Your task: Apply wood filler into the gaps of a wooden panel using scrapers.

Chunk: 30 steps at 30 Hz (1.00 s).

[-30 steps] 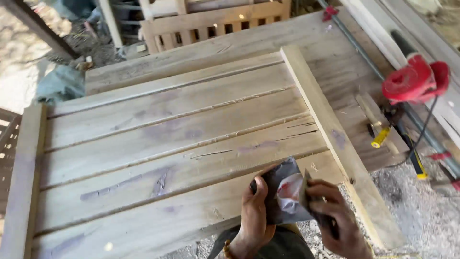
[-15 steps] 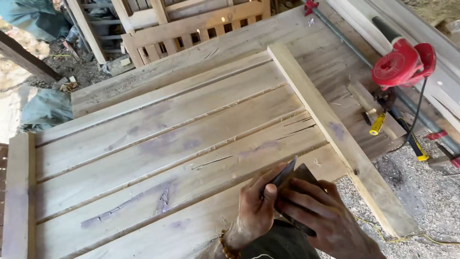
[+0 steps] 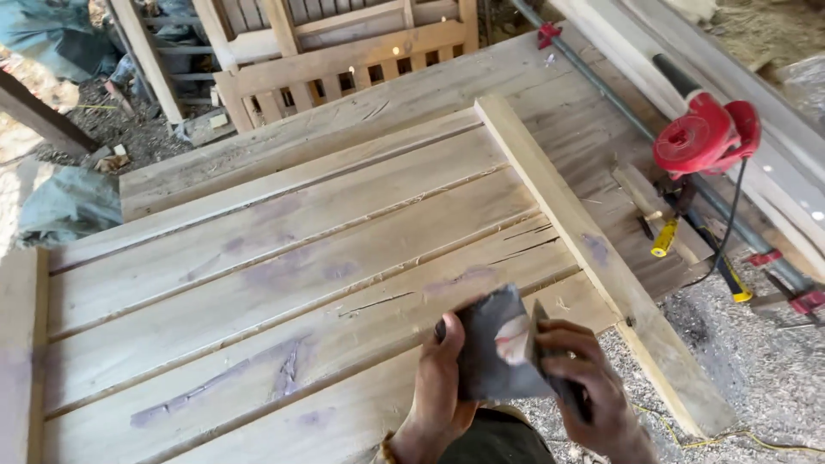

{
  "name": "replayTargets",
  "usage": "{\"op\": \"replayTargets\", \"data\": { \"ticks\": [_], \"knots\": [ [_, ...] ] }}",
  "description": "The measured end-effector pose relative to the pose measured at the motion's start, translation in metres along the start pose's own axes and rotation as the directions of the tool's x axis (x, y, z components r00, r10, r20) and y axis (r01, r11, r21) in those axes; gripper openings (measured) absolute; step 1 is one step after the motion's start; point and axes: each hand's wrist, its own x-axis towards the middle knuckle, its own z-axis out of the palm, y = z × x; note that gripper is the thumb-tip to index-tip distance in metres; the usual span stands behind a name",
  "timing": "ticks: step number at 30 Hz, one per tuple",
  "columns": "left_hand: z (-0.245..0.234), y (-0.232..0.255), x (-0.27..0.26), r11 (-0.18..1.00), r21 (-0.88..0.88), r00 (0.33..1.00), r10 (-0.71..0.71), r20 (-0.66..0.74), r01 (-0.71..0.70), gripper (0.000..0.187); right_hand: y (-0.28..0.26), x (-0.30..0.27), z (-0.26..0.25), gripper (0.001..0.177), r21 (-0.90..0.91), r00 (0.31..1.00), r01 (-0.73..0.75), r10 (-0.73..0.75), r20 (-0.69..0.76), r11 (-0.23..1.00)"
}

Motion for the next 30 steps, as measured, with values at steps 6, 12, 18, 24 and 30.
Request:
{"op": "replayTargets", "data": {
  "ticks": [6, 12, 18, 24, 30],
  "knots": [
    [0.006, 0.004, -0.003, 0.994, -0.011, 0.993, -0.113, -0.018, 0.113, 0.044, -0.013, 0.019, -0.053, 0.078, -0.513, 0.958, -0.003, 0.149, 0.243, 0.859],
    [-0.019, -0.025, 0.005, 0.944, 0.294, 0.989, 0.140, 0.056, -0.150, 0.052, -0.022, 0.024, -0.044, 0.072, -0.477, 0.815, 0.187, 0.136, 0.564, 0.858],
    [0.003, -0.009, 0.004, 0.980, 0.114, 0.987, 0.161, 0.027, -0.163, 0.054, -0.027, 0.024, 0.002, 0.053, -0.244, 0.951, 0.164, -0.087, 0.297, 0.956],
    [0.003, -0.008, -0.004, 0.999, -0.034, 0.999, -0.042, -0.008, 0.041, 0.055, 0.017, -0.017, -0.011, 0.051, -0.047, 0.966, -0.250, 0.252, 0.050, 0.967],
    [0.014, 0.005, -0.012, 0.635, 0.645, 0.896, 0.195, 0.398, -0.425, 0.058, -0.035, 0.034, -0.018, 0.052, -0.520, 0.986, 0.081, 0.009, 0.168, 0.851]
  ]
}}
